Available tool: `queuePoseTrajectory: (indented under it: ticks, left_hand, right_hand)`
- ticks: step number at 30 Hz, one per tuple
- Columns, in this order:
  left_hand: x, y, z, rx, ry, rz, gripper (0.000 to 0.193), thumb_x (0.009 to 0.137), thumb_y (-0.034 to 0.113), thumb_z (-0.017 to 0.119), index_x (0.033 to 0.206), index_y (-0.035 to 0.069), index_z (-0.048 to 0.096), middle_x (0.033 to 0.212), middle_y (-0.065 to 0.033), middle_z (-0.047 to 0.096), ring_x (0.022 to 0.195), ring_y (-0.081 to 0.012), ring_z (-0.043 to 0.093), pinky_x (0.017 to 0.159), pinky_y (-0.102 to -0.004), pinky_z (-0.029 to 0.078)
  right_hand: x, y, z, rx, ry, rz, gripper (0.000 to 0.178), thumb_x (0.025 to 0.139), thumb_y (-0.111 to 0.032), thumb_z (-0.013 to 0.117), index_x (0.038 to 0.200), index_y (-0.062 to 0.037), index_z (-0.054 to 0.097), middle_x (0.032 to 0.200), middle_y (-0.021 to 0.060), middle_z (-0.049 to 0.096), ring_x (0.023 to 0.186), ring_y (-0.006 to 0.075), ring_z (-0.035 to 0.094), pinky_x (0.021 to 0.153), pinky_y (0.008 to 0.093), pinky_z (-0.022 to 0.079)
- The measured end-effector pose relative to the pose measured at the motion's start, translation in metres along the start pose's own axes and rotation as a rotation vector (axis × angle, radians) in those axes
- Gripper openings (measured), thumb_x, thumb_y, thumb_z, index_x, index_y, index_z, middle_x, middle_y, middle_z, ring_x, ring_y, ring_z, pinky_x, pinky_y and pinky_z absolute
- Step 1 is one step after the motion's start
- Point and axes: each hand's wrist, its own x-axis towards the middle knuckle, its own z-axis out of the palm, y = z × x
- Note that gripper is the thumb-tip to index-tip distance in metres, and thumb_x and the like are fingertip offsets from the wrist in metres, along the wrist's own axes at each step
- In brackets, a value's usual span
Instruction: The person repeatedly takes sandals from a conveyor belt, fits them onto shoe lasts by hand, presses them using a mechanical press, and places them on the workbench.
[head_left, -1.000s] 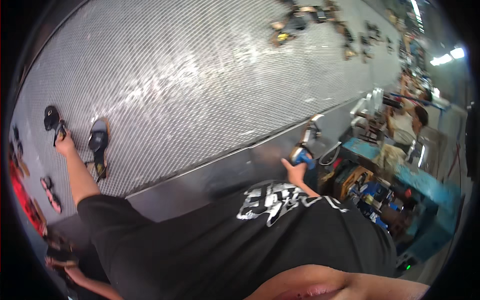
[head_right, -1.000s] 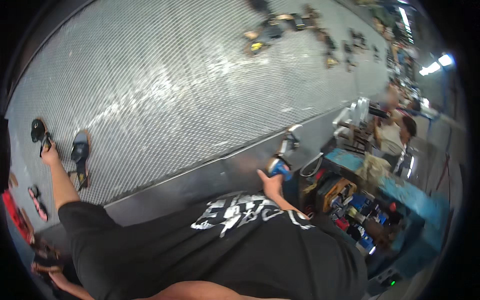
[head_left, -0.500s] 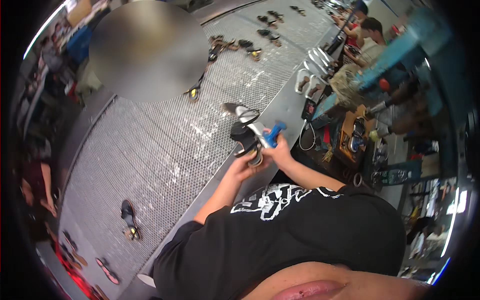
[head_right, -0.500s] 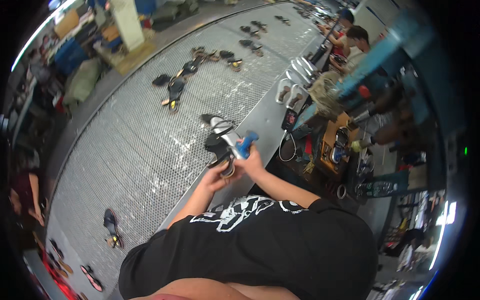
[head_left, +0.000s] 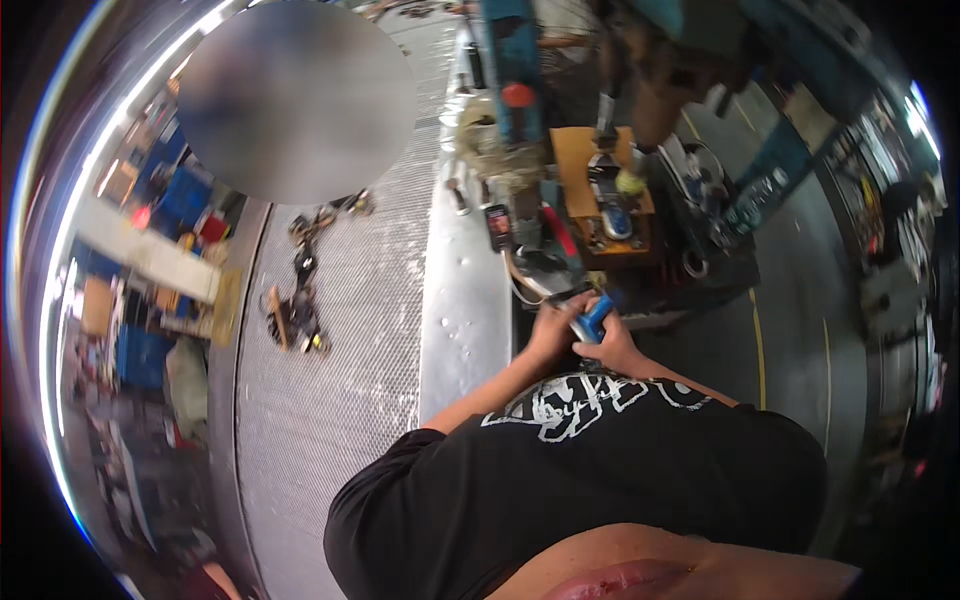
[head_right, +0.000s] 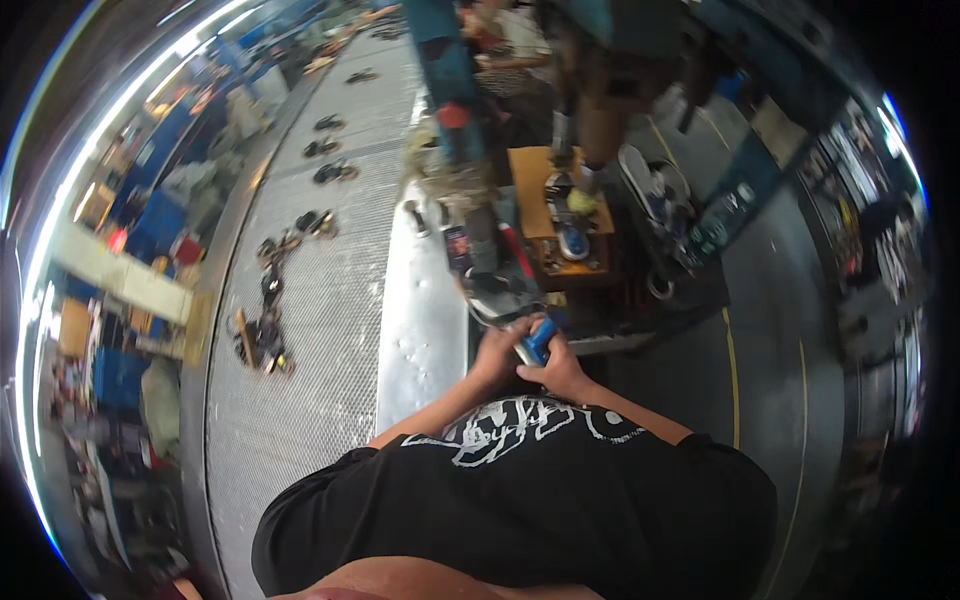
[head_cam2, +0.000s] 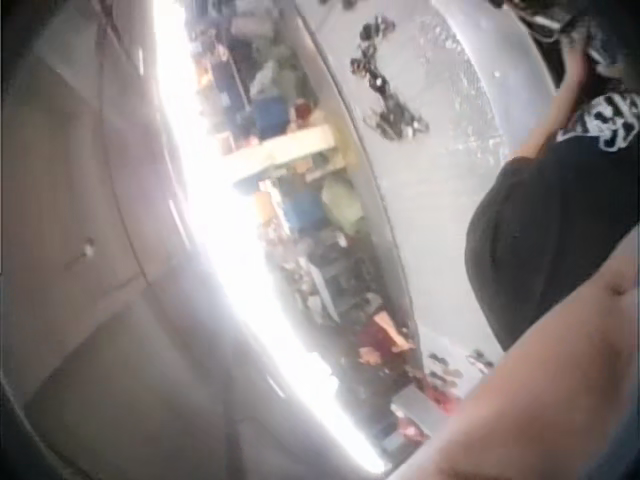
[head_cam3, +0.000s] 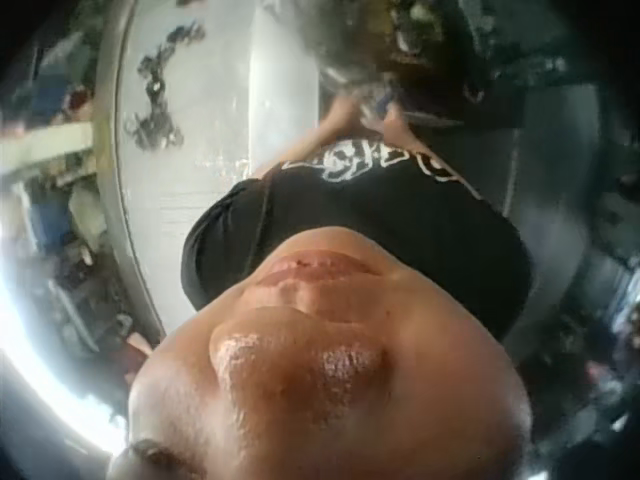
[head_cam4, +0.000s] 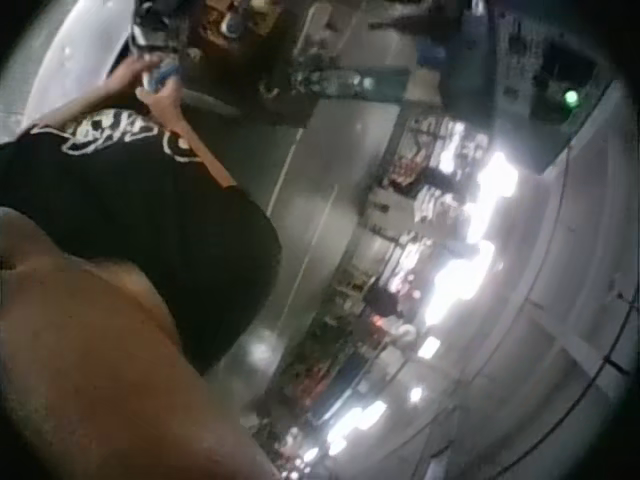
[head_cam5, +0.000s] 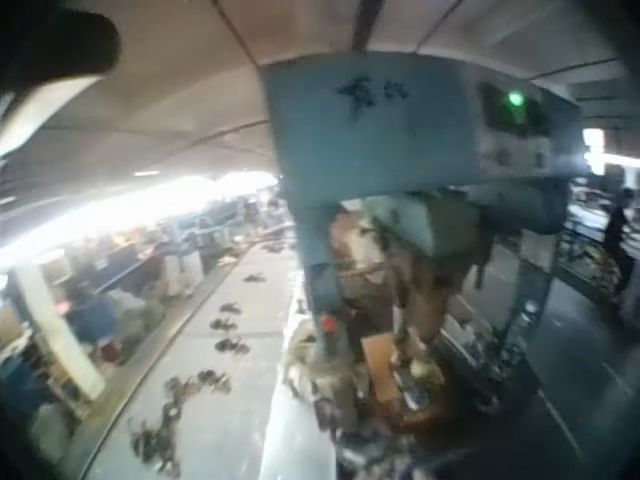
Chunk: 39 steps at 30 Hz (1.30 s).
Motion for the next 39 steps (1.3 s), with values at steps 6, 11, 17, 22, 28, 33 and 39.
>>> queuePoseTrajectory:
  ticks: [6,11,17,22,28,33,39]
  left_hand:
    - [0.102,0.08,0.051,0.471,-0.445,0.182,0.042,0.075,0.029,0.073,0.102,-0.001,0.064,0.099,-0.0223,0.063,0.101,-0.0337,0.059,0.09,-0.0391,0.043]
    - [0.222,0.026,0.072,0.912,0.367,0.235,0.087,0.056,0.025,0.08,0.129,0.003,0.038,0.131,-0.0251,0.036,0.123,-0.0463,0.033,0.103,-0.0495,0.031]
    - [0.214,0.001,0.055,0.642,0.302,0.274,0.066,0.057,0.009,0.073,0.116,-0.001,0.046,0.131,-0.0242,0.036,0.122,-0.045,0.035,0.104,-0.0444,0.032]
    - [0.073,0.002,0.007,0.764,0.239,0.298,0.059,0.059,0.004,0.07,0.114,-0.001,0.048,0.125,-0.0257,0.04,0.118,-0.0438,0.04,0.101,-0.0427,0.037]
    - [-0.088,-0.046,-0.046,0.765,0.554,-0.017,0.055,0.06,0.006,0.071,0.111,0.002,0.051,0.127,-0.0253,0.038,0.118,-0.0426,0.04,0.097,-0.042,0.04]
    - [-0.159,-0.066,-0.091,0.849,0.757,-0.203,0.073,0.058,0.01,0.077,0.123,0.003,0.044,0.134,-0.0236,0.033,0.123,-0.0422,0.037,0.104,-0.0431,0.035]
    - [-0.328,-0.101,-0.144,0.992,1.305,-0.353,0.065,0.065,-0.005,0.05,0.129,0.0,0.04,0.13,-0.0254,0.043,0.124,-0.0423,0.038,0.105,-0.0452,0.032]
  right_hand:
    - [-0.044,0.024,-0.084,0.139,0.547,0.175,0.055,0.068,-0.003,0.073,0.115,-0.0033,0.045,0.103,0.0082,0.054,0.096,0.0176,0.055,0.085,0.0337,0.044]
    - [-0.06,0.05,-0.104,-0.038,0.668,0.252,0.054,0.068,-0.001,0.073,0.115,-0.0022,0.046,0.101,0.0073,0.052,0.094,0.0154,0.052,0.086,0.032,0.042]
    - [-0.007,0.045,-0.085,-0.235,0.662,0.074,0.054,0.068,-0.007,0.077,0.113,-0.0011,0.048,0.103,0.013,0.054,0.095,0.0215,0.055,0.084,0.0342,0.044]
    - [0.095,0.087,-0.085,-0.427,0.495,-0.123,0.06,0.065,-0.013,0.076,0.115,0.0026,0.047,0.111,0.021,0.053,0.103,0.0373,0.054,0.087,0.0402,0.044]
    - [0.203,0.137,-0.083,-0.62,0.372,0.195,0.059,0.065,-0.035,0.078,0.103,0.0027,0.052,0.101,0.026,0.058,0.097,0.0426,0.056,0.082,0.0459,0.046]
    - [0.17,0.13,-0.072,-0.488,0.562,-0.169,0.075,0.069,-0.02,0.079,0.126,0.0045,0.038,0.122,0.0238,0.046,0.114,0.0384,0.046,0.099,0.0432,0.035]
    - [0.065,0.099,0.022,-0.571,0.075,-0.408,0.065,0.073,-0.006,0.069,0.129,0.0017,0.036,0.131,0.022,0.043,0.123,0.0348,0.042,0.104,0.0425,0.032]
